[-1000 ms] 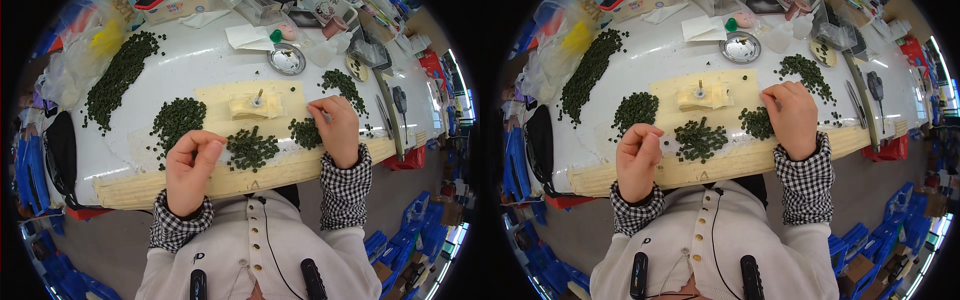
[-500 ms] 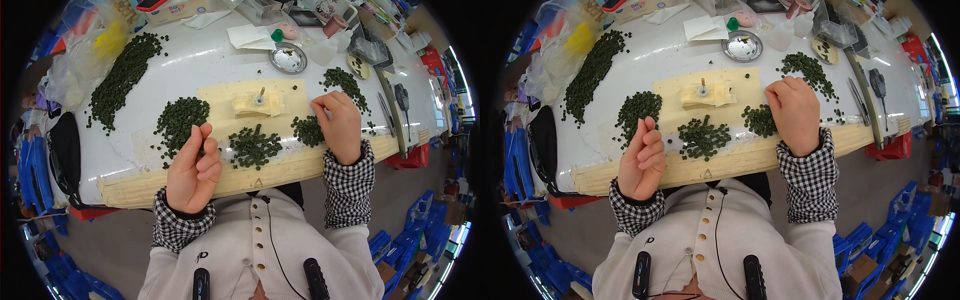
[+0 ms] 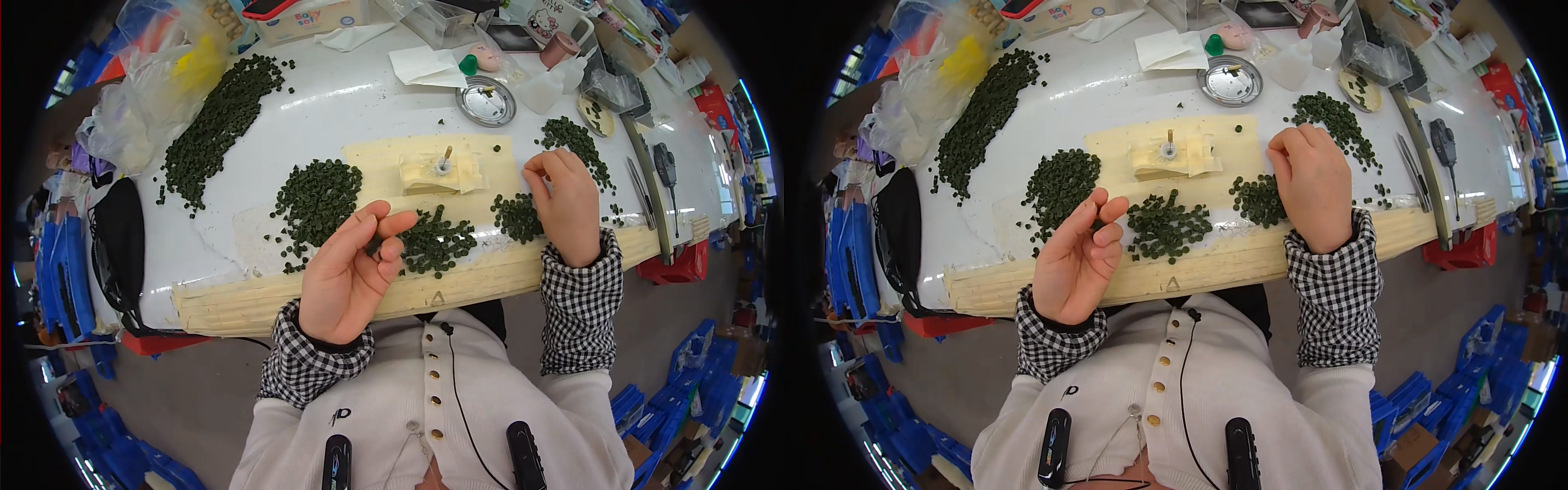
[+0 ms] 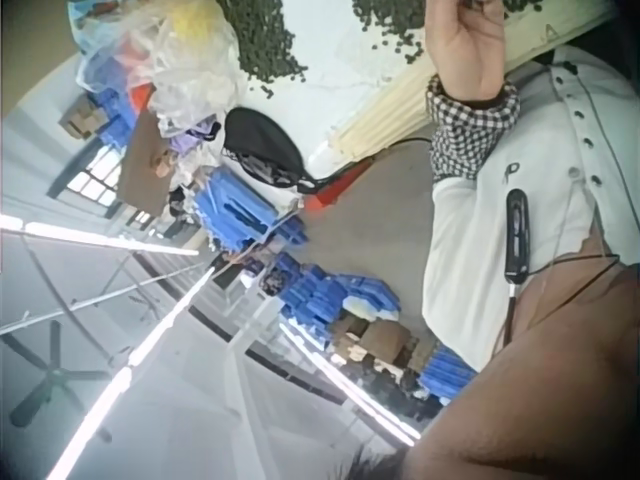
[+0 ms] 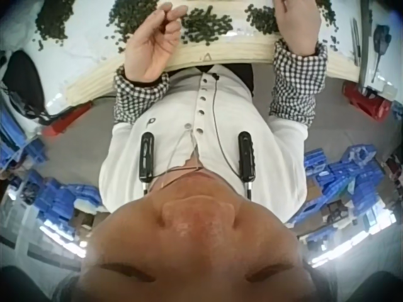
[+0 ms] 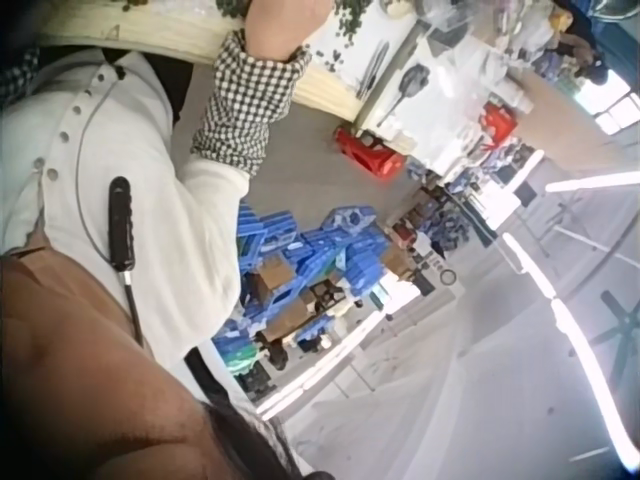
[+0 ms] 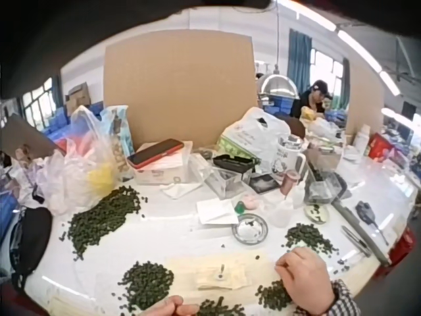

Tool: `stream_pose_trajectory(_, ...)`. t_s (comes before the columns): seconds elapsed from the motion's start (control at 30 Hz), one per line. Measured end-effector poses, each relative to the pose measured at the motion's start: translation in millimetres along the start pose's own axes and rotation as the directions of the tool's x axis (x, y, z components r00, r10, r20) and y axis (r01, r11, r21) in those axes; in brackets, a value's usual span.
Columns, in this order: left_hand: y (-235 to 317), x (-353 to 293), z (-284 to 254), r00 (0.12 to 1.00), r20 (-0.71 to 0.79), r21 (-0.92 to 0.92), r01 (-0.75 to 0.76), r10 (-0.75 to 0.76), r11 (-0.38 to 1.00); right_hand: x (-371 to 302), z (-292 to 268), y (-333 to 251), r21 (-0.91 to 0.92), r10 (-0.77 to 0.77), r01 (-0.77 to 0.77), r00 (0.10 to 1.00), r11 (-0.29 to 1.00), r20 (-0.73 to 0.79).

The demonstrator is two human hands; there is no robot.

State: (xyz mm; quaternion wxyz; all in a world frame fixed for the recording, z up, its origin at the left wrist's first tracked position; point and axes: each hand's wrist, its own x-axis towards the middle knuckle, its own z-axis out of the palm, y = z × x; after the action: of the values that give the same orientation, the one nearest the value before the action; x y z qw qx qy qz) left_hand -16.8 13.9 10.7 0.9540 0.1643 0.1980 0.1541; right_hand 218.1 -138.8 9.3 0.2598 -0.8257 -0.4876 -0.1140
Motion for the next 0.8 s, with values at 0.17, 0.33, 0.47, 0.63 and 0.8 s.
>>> stream_pose_trajectory(0.17, -3.5, 1.6, 0.8, 0.999, 0.023, -0.009, 0.033, -0.033, 0.999, -0.4, -10.9, -12.2, 0.277, 0.187, -0.165, 0.981, 0.947, -0.055)
stream_pose_trajectory(0.33, -5.6, 3.3, 2.4, 1.0, 0.025, 0.07, 0.014, -0.016, 0.997, -7.4, -23.2, -43.6, 0.455, 0.185, -0.133, 0.98, 0.88, -0.071)
stream_pose_trajectory(0.47, -8.4, 4.5, -4.9, 0.995, 0.1, 0.05, 0.005, -0.01, 0.999, -19.5, -18.0, -62.7, 0.645, 0.162, -0.151, 0.986, 0.749, 0.042)
stream_pose_trajectory(0.63, -8.8, 4.8, -2.2, 0.998, 0.067, 0.147, 0.003, -0.013, 0.989, -22.7, -8.9, -85.9, 0.85, 0.154, -0.307, 0.952, 0.429, 0.266)
stream_pose_trajectory(0.8, -9.5, 4.0, 3.2, 0.999, 0.041, 0.171, -0.038, 0.032, 0.984, -26.4, 6.2, -87.4, 0.912, 0.124, -0.368, 0.929, 0.182, 0.35)
